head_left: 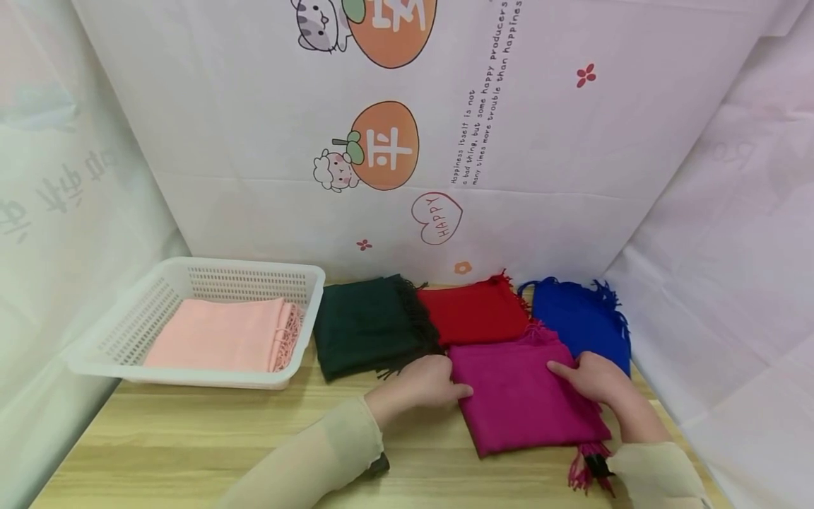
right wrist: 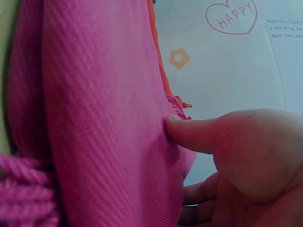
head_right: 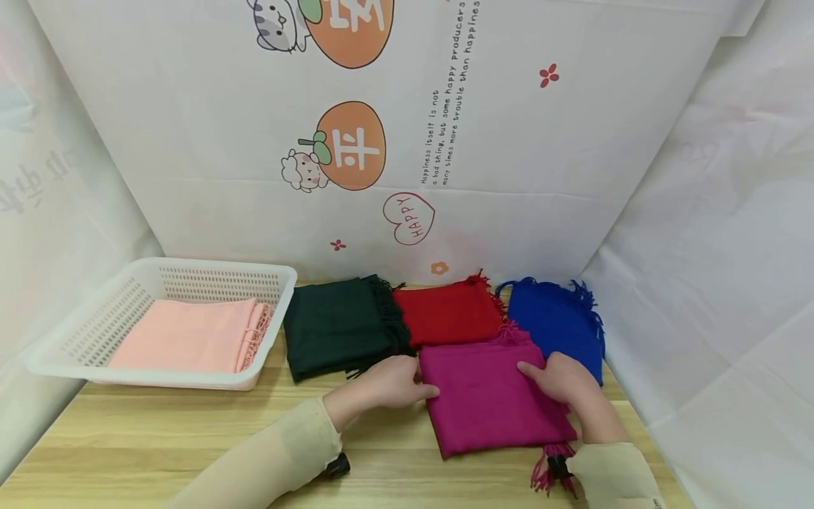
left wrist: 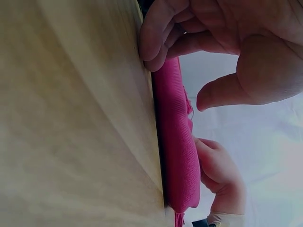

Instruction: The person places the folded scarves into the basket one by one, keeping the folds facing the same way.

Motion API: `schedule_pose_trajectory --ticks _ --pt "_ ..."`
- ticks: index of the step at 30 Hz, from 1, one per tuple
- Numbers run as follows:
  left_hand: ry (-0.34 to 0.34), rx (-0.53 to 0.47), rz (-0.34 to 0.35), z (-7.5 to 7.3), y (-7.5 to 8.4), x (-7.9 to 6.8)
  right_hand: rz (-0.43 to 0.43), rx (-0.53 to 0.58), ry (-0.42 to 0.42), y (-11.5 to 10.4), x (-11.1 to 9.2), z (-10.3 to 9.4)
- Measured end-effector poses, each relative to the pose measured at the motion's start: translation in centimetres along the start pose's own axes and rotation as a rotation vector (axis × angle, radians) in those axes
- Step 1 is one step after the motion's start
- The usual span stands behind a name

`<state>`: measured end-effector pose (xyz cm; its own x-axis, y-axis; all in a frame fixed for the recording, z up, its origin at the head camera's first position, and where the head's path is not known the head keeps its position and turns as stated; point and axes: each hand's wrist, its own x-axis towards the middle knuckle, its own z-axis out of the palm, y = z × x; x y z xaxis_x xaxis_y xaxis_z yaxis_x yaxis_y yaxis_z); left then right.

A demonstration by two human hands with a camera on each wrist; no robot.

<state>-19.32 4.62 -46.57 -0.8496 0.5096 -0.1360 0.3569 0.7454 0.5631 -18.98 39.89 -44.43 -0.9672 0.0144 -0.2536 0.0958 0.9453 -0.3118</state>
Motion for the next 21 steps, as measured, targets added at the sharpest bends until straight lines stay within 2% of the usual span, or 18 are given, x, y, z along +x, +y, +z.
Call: schedule_pose_trajectory --ticks 9,14,17,21 --pt "-0.022 0.005 -0.034 0.21 0.25 0.29 0.0 0.015 -0.026 0.02 0.07 0.04" --pt "-0.036 -0.024 -0.018 0.34 0.34 0.33 0.002 0.011 -0.04 0.03 0.22 0.03" --pt "-0.042 -0.083 -0.012 0.21 0.38 0.25 0.004 0.019 -0.048 -0.02 0.16 0.09" --pt "-0.061 -0.229 -0.024 -0.04 0.4 0.18 0.011 0.032 -0.054 -0.13 0.07 0.26"
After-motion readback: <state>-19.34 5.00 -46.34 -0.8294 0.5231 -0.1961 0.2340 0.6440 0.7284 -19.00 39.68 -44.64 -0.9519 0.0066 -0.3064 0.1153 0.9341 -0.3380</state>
